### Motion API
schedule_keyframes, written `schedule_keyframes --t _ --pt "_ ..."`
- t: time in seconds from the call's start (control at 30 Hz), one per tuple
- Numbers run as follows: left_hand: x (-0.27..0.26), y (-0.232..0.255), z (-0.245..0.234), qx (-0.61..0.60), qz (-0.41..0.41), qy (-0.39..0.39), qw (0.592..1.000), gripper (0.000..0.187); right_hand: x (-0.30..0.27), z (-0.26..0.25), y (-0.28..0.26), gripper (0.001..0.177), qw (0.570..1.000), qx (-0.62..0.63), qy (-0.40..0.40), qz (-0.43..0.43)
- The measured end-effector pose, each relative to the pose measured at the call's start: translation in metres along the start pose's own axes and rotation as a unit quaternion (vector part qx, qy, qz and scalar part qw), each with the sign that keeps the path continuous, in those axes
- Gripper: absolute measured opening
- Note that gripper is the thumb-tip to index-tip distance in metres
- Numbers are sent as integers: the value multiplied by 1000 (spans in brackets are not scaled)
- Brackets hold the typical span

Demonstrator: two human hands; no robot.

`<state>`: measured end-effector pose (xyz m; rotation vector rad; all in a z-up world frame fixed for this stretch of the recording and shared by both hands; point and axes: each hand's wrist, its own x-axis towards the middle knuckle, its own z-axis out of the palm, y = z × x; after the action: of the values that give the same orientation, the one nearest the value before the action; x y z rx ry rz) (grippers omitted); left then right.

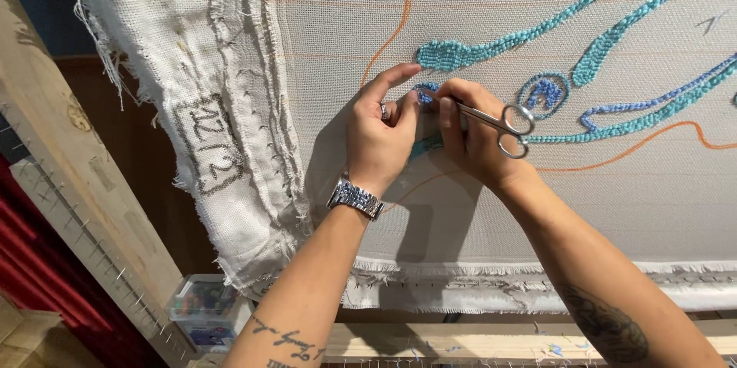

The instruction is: Tufting a design onto a rug canvas using a tufting gun and trimming yarn with scissors.

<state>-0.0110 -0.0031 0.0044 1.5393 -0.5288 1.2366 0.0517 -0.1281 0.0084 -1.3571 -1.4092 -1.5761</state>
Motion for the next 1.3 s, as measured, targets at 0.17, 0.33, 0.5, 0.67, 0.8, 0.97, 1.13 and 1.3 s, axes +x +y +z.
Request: schedule_keyframes --t 0.17,0.33,0.5,0.67,0.8,0.97,1.13,1.3 --pt "1 -2 -2 -6 -1 -10 1000 35 -3 -7 -3 17 997 64 23 48" --pt "-3 11 -7 -17 8 -22 1000 38 -25 -22 -21 33 985 117 32 125" --pt "-25 9 -13 21 46 -32 998 34 -89 -45 -43 21 951 175 -137 215" --pt "-75 8 -8 36 50 -81 995 28 -184 -79 -50 31 918 179 -302 186" --pt "-114 1 6 11 4 -151 988 22 -229 -103 -65 19 768 85 -547 321" --pt "-153 -22 37 5 -45 -187 981 13 -292 -118 -55 22 684 54 -616 386" --pt "-193 -39 73 -11 -89 -243 966 12 -318 -116 -58 25 679 55 -611 403" --pt "-230 -36 110 -31 -147 -283 947 20 -325 -143 -68 25 782 58 -494 376"
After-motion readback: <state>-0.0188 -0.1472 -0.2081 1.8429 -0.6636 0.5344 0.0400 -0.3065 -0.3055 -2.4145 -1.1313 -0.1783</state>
